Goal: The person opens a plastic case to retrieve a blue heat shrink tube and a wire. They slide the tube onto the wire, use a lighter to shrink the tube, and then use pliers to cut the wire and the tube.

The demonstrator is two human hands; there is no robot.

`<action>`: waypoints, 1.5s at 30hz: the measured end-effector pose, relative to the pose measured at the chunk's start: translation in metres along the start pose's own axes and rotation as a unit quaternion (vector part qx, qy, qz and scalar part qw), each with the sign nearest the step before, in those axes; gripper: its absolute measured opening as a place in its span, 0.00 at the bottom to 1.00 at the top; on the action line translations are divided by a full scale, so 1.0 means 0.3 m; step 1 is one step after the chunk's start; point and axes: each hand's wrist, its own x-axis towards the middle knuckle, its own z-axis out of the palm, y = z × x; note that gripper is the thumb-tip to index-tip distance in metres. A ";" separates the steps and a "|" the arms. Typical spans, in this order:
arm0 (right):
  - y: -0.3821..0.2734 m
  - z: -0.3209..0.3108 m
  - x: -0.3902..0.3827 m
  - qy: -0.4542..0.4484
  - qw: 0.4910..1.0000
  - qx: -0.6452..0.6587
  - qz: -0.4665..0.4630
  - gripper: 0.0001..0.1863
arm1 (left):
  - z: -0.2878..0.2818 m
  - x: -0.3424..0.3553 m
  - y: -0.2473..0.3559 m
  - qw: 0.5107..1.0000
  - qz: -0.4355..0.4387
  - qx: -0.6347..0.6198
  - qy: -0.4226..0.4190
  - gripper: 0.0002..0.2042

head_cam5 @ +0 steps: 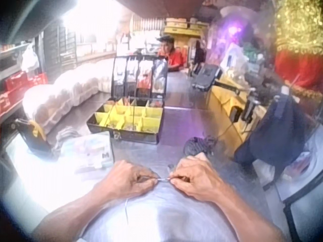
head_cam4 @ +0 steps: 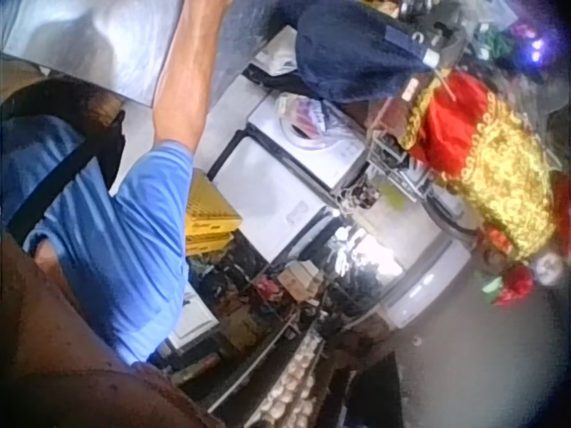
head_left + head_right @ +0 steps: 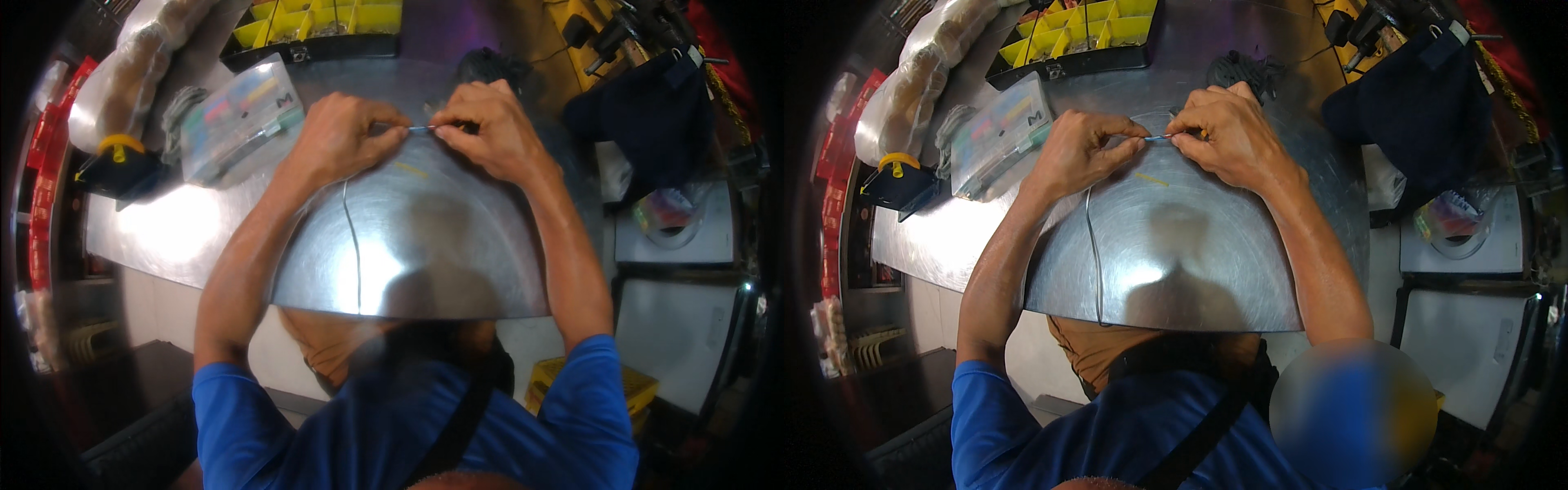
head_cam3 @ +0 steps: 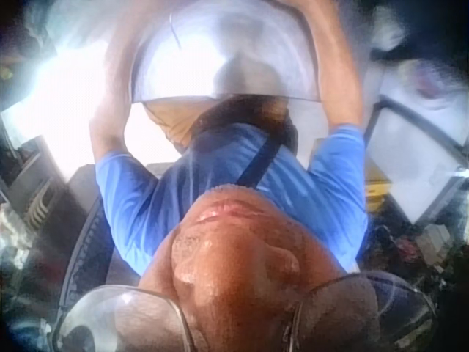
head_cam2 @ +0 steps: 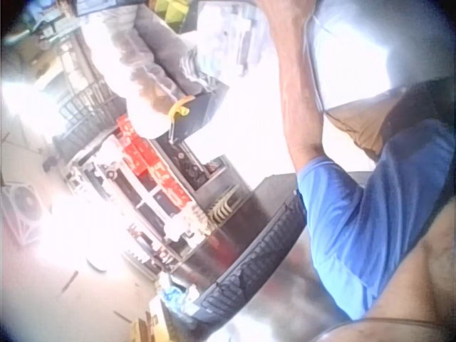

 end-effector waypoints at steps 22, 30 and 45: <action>-0.017 0.003 -0.006 -0.016 0.999 -0.030 -0.026 0.04 | 0.002 -0.009 -0.002 0.998 0.047 0.036 -0.015 0.07; -0.018 -0.004 -0.006 -0.028 0.999 -0.029 -0.035 0.05 | -0.009 -0.011 -0.001 0.994 0.096 0.050 0.000 0.07; -0.009 -0.023 -0.001 -0.036 0.999 0.021 -0.002 0.06 | -0.021 -0.002 0.002 0.985 0.147 0.073 0.051 0.08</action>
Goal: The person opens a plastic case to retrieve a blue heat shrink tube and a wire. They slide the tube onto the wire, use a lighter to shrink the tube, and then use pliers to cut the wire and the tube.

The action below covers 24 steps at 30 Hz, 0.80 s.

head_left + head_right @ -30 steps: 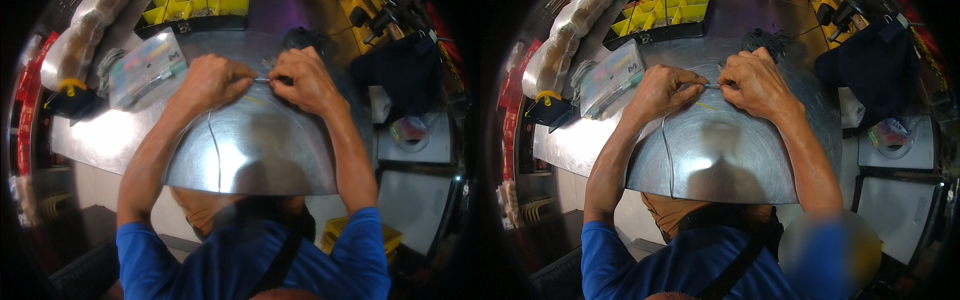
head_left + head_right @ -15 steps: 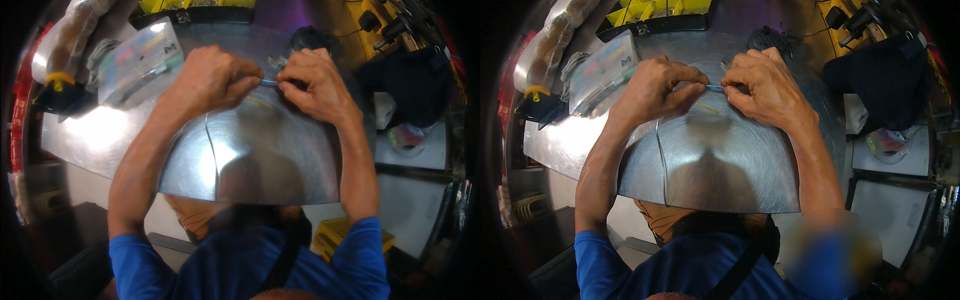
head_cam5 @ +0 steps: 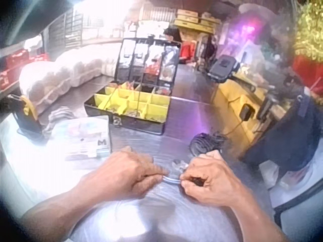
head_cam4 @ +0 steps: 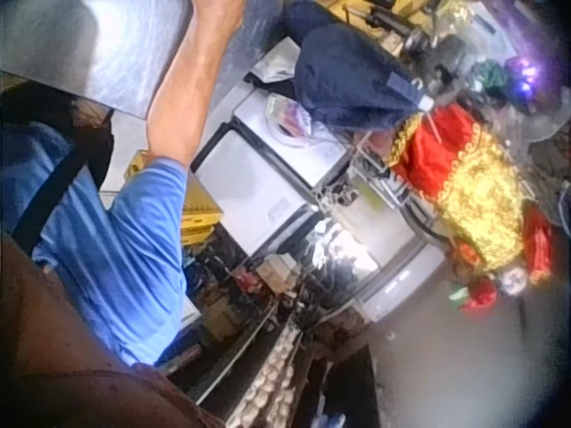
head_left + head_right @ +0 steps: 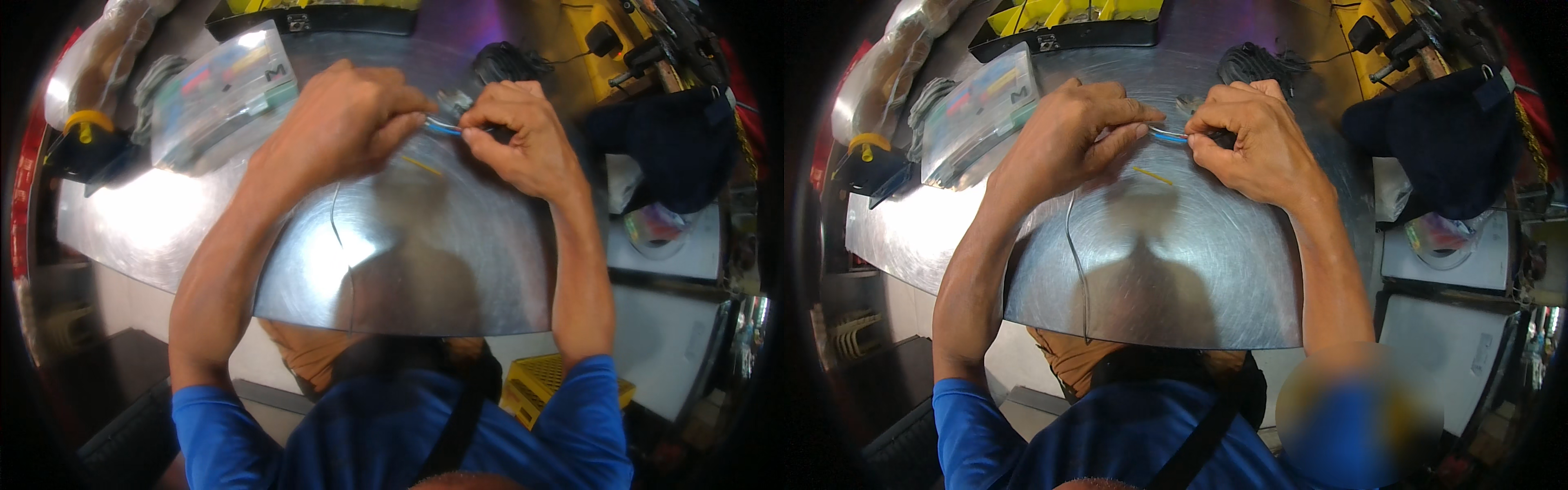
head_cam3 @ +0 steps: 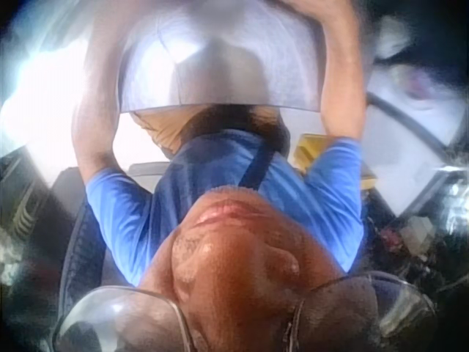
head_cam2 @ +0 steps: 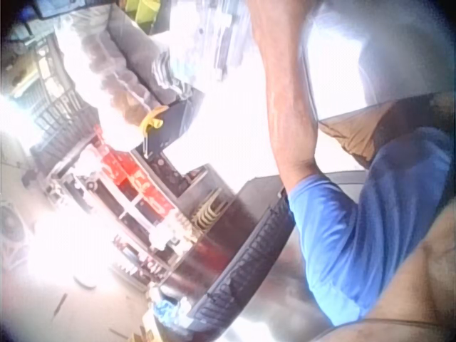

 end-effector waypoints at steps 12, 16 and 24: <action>0.004 0.005 -0.001 0.001 1.000 0.003 0.022 0.06 | 0.016 -0.022 0.052 0.987 -0.109 -0.113 -0.044 0.16; 0.002 -0.004 -0.001 -0.002 0.999 0.023 0.030 0.06 | 0.005 -0.010 0.050 0.980 -0.128 -0.150 -0.035 0.15; 0.003 -0.015 0.000 0.012 0.998 0.060 0.029 0.06 | 0.026 0.002 0.027 0.990 -0.071 -0.119 0.008 0.08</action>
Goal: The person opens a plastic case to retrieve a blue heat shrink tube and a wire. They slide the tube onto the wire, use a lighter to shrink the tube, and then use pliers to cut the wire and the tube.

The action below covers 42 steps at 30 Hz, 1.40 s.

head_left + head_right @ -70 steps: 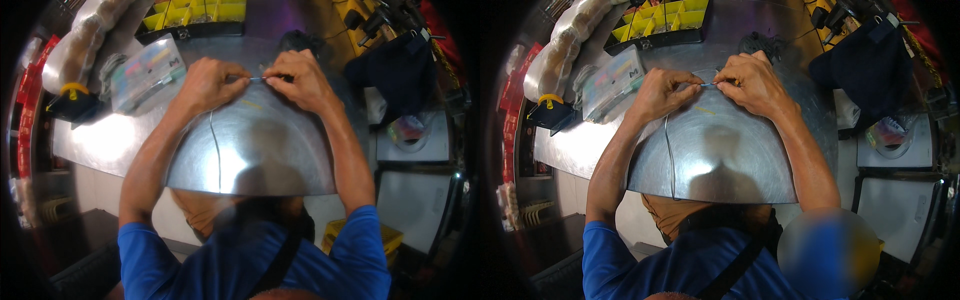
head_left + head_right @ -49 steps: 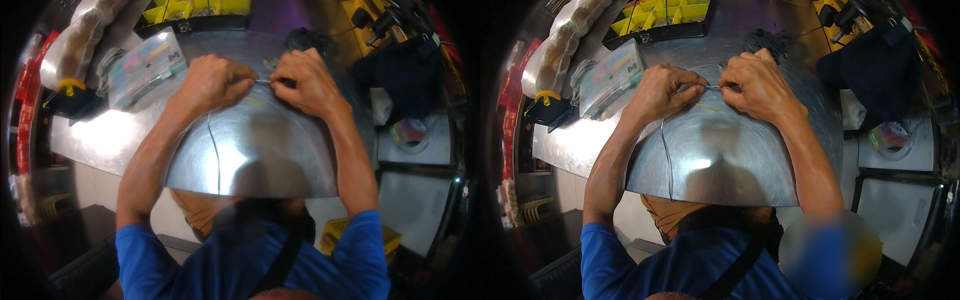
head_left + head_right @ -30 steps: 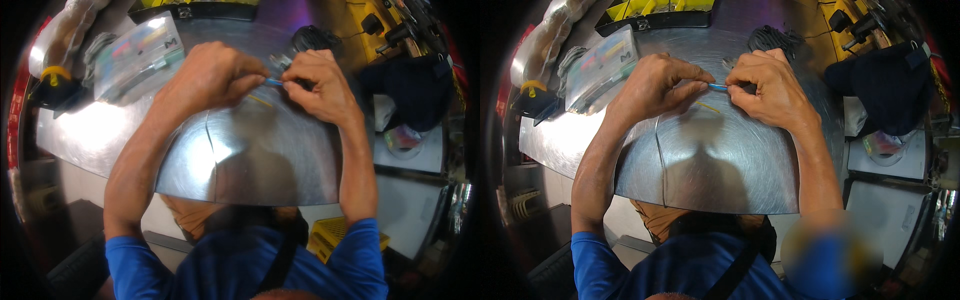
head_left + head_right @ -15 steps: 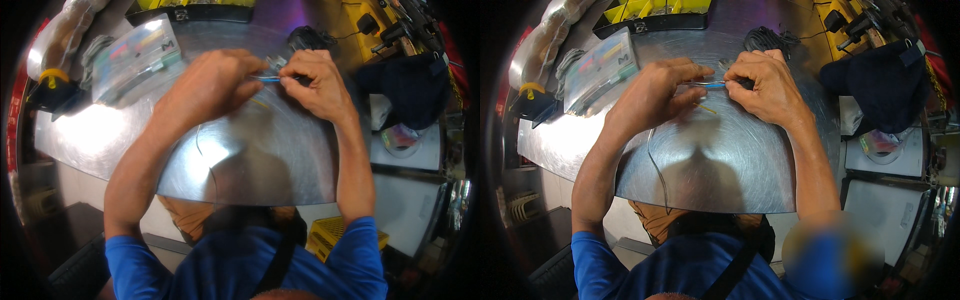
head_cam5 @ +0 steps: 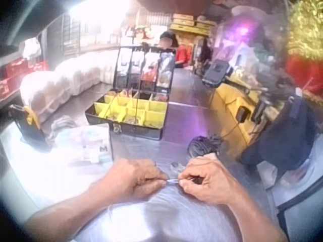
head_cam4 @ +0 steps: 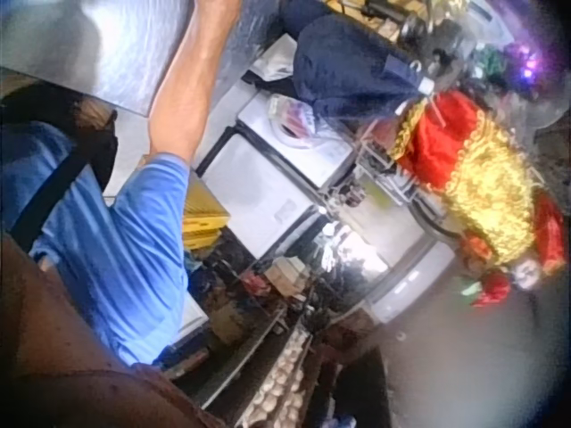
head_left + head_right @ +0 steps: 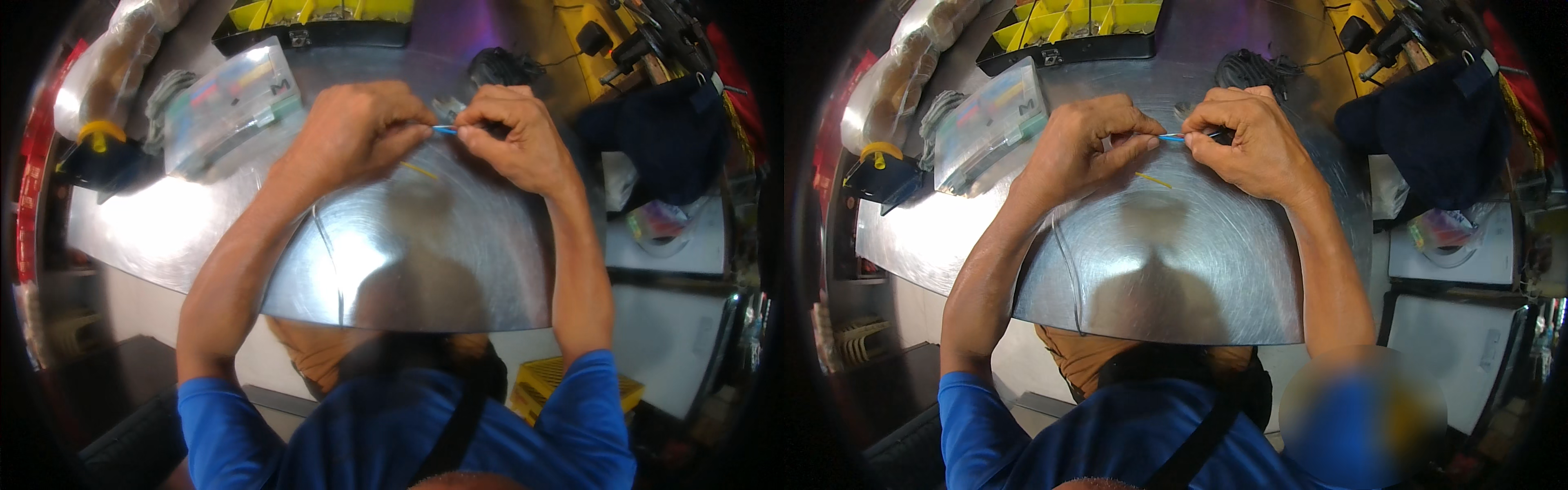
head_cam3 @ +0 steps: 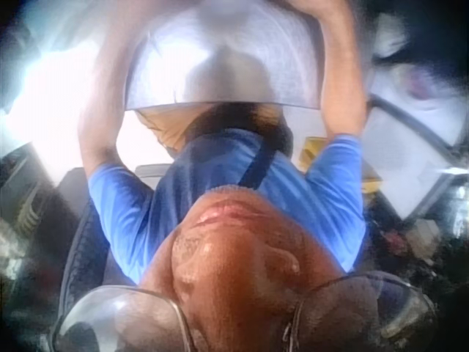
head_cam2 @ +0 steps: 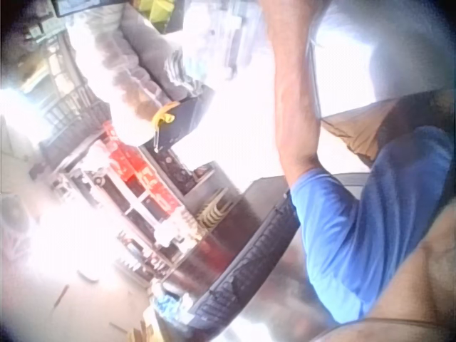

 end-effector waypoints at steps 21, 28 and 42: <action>-0.017 -0.030 -0.004 -0.003 1.000 -0.004 0.028 0.08 | -0.067 0.011 -0.055 0.987 -0.101 -0.107 -0.056 0.08; -0.019 -0.014 -0.007 -0.002 1.000 -0.009 0.016 0.07 | -0.030 0.018 -0.026 0.993 -0.094 -0.067 -0.034 0.07; -0.003 0.006 -0.015 -0.015 1.000 -0.024 0.005 0.08 | -0.009 0.009 -0.014 0.989 -0.124 -0.058 -0.055 0.06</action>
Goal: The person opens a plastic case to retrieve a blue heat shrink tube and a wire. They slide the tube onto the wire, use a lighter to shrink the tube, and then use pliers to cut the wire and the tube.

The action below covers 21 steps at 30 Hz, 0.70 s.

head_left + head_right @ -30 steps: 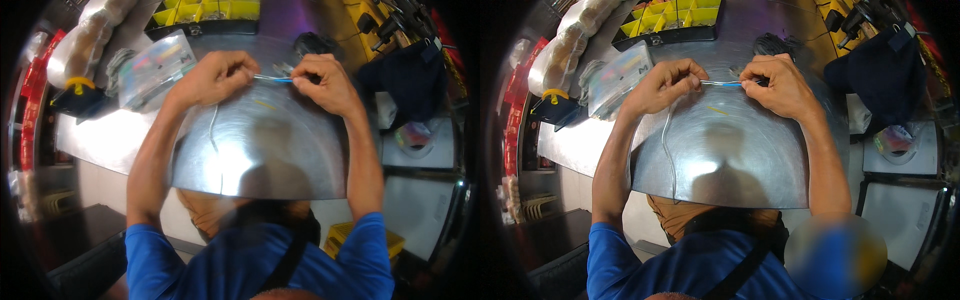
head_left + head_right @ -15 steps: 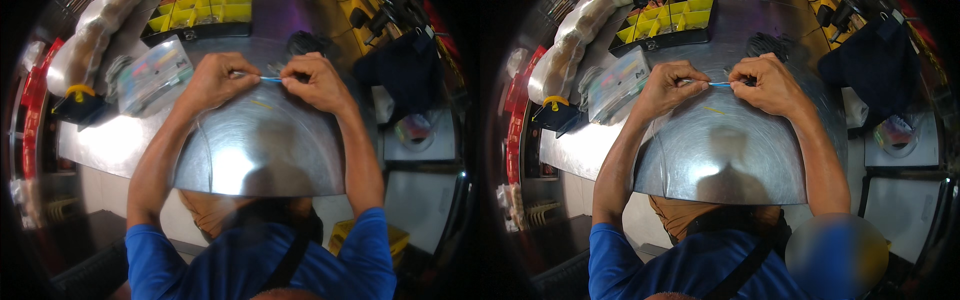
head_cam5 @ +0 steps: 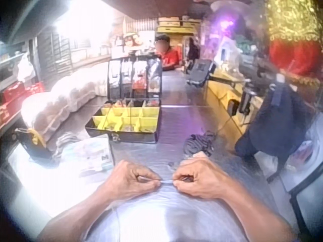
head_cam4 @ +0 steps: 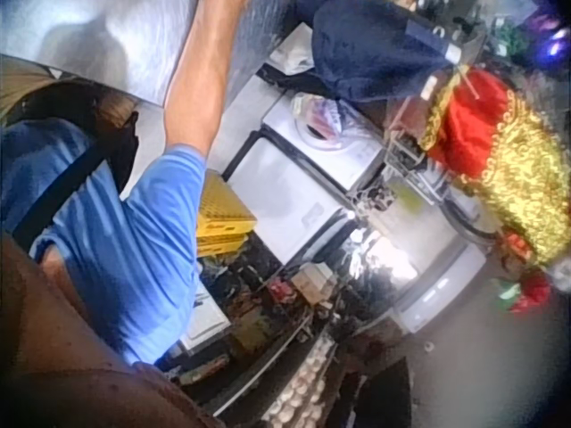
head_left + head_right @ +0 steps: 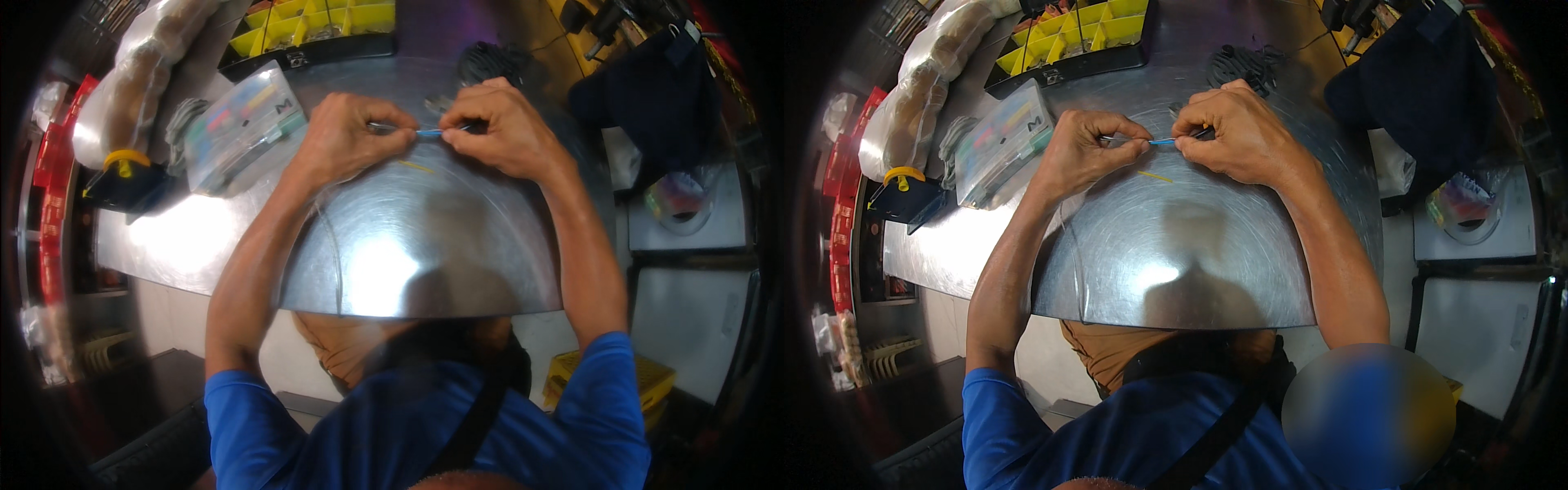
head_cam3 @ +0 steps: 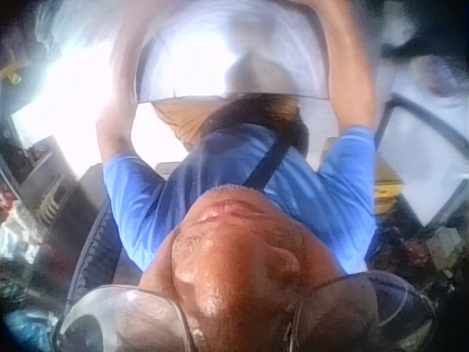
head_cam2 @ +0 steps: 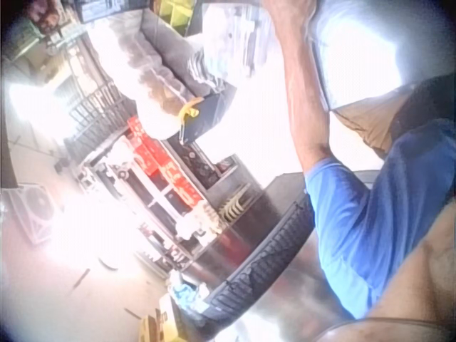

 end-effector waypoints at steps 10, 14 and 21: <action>0.004 0.017 -0.002 -0.018 1.000 0.016 0.009 0.08 | -0.008 -0.001 -0.006 0.999 0.022 0.040 -0.002 0.06; -0.005 0.018 -0.002 -0.030 1.000 0.000 0.008 0.07 | -0.004 -0.007 -0.006 0.998 0.032 0.045 0.003 0.06; 0.006 0.025 -0.004 -0.039 0.999 0.005 0.000 0.08 | -0.006 -0.006 -0.008 0.997 0.037 0.064 -0.019 0.05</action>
